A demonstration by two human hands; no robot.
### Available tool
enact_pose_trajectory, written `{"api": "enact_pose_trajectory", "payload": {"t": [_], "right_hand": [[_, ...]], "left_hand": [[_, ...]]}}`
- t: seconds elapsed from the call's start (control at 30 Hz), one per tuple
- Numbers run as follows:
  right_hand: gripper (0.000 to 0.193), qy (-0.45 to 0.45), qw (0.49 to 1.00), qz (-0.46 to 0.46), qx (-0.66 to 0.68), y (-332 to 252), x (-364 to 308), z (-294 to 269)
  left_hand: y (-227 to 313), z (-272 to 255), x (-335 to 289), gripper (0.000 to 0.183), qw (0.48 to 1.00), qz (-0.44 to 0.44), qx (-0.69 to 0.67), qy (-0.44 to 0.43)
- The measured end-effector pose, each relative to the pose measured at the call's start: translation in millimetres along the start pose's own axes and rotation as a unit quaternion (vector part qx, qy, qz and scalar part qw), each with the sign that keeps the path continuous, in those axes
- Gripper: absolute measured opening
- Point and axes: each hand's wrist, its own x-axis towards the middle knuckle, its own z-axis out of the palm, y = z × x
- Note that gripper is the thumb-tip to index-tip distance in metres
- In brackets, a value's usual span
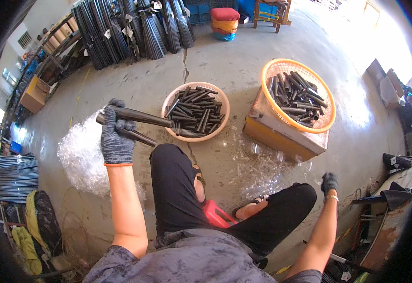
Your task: The person sorts black metal pipes from one basket into another by picking up several at a time and placing them individually into the larger basket.
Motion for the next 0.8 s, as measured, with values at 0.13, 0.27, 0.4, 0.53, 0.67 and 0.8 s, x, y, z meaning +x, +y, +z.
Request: {"api": "enact_pose_trajectory", "payload": {"t": [0.13,0.27,0.4,0.53,0.67,0.8], "right_hand": [[0.055,-0.186,0.979,0.026,0.081,-74.6,-62.6,-8.5],[0.075,-0.284,0.901,-0.231,0.232,-267.3,-174.3,-5.1],[0.073,-0.464,0.721,-0.31,0.411,-362.5,-261.4,41.8],[0.036,-0.575,0.694,-0.329,0.281,-339.6,-244.7,83.3],[0.012,-0.271,0.864,-0.275,0.322,-275.2,-175.6,74.8],[0.021,-0.039,0.955,-0.192,0.222,-111.8,-34.5,44.6]], "left_hand": [[-17.7,16.0,-8.7,0.024,0.997,-0.053,-0.012,-0.063],[-54.1,55.1,-29.9,0.023,0.991,-0.109,0.006,-0.077],[-72.8,78.6,-45.9,0.024,0.979,-0.168,-0.019,-0.11],[-52.5,74.2,-39.0,0.024,0.981,-0.153,-0.026,-0.113],[-18.9,16.5,-19.6,0.024,0.996,-0.065,0.002,-0.055],[4.0,-19.2,-3.9,0.022,1.0,0.014,-0.02,0.014]]}}
